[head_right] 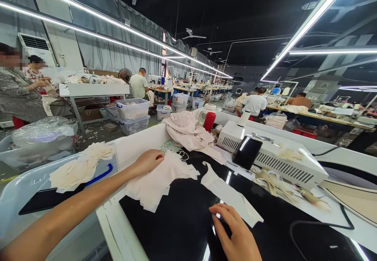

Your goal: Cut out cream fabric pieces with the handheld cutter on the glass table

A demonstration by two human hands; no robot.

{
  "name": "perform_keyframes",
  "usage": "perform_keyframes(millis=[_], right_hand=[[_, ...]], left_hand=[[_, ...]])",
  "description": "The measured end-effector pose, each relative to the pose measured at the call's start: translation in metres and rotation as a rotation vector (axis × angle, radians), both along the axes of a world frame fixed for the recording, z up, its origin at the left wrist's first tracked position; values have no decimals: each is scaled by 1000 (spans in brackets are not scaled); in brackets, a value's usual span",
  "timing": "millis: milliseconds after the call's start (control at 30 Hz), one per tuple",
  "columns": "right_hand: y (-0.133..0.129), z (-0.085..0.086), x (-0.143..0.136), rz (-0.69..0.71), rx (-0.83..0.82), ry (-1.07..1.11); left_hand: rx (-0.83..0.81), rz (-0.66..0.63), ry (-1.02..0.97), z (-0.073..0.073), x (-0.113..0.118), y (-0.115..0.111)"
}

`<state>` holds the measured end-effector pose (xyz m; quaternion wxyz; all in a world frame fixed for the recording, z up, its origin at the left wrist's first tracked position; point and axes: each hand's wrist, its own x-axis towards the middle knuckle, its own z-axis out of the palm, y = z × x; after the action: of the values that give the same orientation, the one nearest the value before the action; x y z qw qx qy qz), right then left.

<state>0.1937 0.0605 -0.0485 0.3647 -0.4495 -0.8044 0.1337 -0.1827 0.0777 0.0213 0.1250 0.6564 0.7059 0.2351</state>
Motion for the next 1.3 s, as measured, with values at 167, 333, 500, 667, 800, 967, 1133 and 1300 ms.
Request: perform_keyframes(millis=[167, 333, 500, 667, 800, 967, 1133, 1300], right_hand=[[-8, 10, -3, 49, -13, 12], [-17, 19, -12, 87, -62, 6], [-23, 21, -19, 125, -101, 11], [-27, 20, -22, 157, -136, 0], [-34, 22, -24, 184, -175, -17], [-43, 22, -31, 166, -200, 69], [-49, 24, -35, 168, -250, 76], [-52, 30, -36, 185, -251, 66]], left_hand=[[27, -3, -97, -3, -7, 4], [64, -19, -193, -6, -11, 11], [64, -8, -220, -5, -10, 11], [-22, 13, -153, -5, -6, 2], [-31, 3, -118, -4, -2, -2], [-2, -3, -101, 5, -3, -7], [23, -16, -129, 10, -8, -16], [83, -23, -254, 17, -8, -17]])
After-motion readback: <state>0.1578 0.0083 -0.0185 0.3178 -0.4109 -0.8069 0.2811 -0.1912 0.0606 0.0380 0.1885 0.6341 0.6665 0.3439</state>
